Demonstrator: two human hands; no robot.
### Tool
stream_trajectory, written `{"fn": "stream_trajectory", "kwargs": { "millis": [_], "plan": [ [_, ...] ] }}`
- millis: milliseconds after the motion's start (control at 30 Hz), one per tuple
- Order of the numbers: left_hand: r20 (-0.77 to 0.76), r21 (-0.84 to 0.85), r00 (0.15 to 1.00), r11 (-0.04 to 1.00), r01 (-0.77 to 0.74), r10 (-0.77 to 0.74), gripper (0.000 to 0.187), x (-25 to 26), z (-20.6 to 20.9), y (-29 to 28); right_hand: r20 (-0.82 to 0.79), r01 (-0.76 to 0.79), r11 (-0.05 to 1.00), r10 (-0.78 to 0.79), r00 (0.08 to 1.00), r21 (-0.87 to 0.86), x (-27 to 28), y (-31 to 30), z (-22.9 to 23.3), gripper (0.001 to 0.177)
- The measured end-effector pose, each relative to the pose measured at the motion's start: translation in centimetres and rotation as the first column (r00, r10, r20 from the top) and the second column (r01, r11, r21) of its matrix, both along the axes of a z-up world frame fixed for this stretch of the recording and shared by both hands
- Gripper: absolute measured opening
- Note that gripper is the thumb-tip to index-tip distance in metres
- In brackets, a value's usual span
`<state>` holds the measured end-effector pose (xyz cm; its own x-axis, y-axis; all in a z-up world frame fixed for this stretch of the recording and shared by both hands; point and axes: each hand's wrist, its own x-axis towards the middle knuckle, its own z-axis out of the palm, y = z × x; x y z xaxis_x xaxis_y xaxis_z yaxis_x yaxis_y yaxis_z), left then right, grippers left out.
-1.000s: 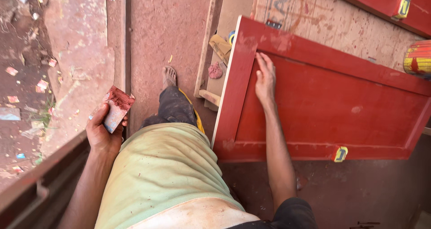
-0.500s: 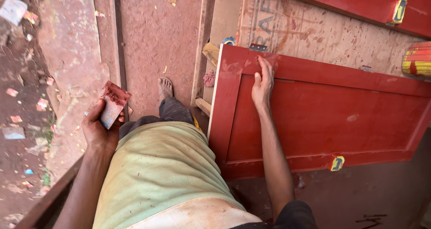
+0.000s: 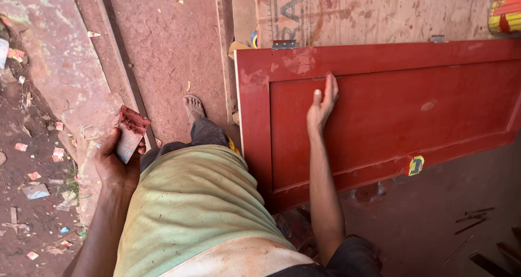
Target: The person sands the surface and edges of a red wooden door using a sanding block. They move around the door to reach different sections, rubbing the block across the flat panels and along the raised frames.
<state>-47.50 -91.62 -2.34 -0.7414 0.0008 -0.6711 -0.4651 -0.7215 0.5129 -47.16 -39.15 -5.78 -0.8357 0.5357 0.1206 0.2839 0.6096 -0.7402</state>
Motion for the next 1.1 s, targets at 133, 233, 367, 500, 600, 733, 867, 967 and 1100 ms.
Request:
{"fn": "stream_trajectory", "kwargs": {
  "millis": [133,233,367,500,600,733,867,967,1100],
  "plan": [
    [0.031,-0.005,1.000,1.000,-0.004,0.004,0.029,-0.8,0.0,0.7,0.044,-0.016,0.990,0.010,0.999,0.138,0.0,-1.1,-1.8,0.058],
    [0.028,-0.001,1.000,1.000,0.007,-0.007,0.029,-1.1,0.1,1.3,0.025,0.012,0.983,-0.017,1.000,0.184,-0.2,-0.8,-2.5,0.059],
    [0.049,-0.028,0.999,0.999,0.018,-0.017,0.030,-1.6,0.6,1.8,0.044,0.067,0.954,-0.083,0.996,0.291,-2.0,0.8,-1.4,0.052],
    [0.077,-0.034,0.997,0.999,0.003,0.000,0.027,-1.9,0.8,2.3,0.209,-0.042,0.950,-0.025,0.978,0.309,-5.3,3.2,0.8,0.048],
    [0.033,-0.025,0.999,0.999,0.023,-0.022,0.029,-1.8,0.8,2.2,0.306,-0.077,0.955,-0.015,0.952,0.286,-6.1,3.6,1.0,0.046],
    [-0.046,0.003,0.999,1.000,-0.001,0.001,0.028,-1.5,0.5,2.1,0.237,-0.153,0.953,0.090,0.967,0.261,-5.3,6.6,-1.0,0.038],
    [-0.006,0.004,1.000,1.000,-0.016,0.016,0.028,-1.4,0.3,2.1,-0.041,0.109,0.989,-0.113,0.993,-0.098,-4.4,12.3,-2.5,0.039],
    [0.006,-0.011,1.000,1.000,-0.001,0.001,0.027,-1.4,0.4,2.2,0.094,0.214,0.964,-0.201,0.975,-0.159,-3.2,15.5,-1.9,0.049],
    [-0.044,0.000,0.999,1.000,0.022,-0.022,0.028,-1.7,0.4,2.4,0.157,0.160,0.986,-0.164,0.974,0.037,-2.7,14.8,-4.5,0.056]
  ]
}}
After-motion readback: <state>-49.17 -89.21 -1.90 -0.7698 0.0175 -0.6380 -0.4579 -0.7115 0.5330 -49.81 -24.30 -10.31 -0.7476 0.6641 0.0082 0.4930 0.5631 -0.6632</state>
